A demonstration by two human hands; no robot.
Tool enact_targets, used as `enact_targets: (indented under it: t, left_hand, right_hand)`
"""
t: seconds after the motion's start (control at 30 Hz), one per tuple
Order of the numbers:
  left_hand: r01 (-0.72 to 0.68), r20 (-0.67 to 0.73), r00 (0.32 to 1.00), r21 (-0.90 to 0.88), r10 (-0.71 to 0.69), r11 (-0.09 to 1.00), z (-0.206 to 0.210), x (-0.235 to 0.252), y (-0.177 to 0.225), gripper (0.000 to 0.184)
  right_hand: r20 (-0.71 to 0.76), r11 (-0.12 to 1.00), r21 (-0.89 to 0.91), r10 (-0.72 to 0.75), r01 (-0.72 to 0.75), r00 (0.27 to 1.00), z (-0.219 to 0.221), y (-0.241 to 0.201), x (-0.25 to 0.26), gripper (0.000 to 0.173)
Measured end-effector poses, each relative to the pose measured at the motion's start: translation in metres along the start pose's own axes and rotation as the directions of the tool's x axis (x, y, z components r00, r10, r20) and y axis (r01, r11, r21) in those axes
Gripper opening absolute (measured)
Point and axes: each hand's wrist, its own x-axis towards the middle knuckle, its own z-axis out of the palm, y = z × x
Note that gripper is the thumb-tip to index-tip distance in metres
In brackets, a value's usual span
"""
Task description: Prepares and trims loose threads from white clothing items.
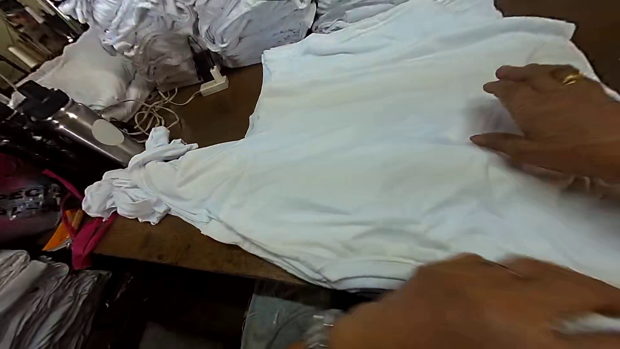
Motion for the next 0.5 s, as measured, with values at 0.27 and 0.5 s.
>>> enact_targets:
  t: [0.27, 0.5]
  left_hand:
    - [0.332, -0.177, 0.943, 0.518, -0.281, 0.788, -0.228, -0.122, -0.059, 0.016]
    - [0.394, -0.193, 0.919, 0.397, -0.344, 0.829, -0.235, -0.162, -0.094, 0.022]
  right_hand:
    - [-0.260, 0.874, 0.280, -0.330, 0.398, 0.907, -0.011, -0.260, -0.031, 0.026]
    - [-0.135, 0.939, -0.019, -0.343, 0.344, 0.929, 0.049, -0.308, -0.022, 0.025]
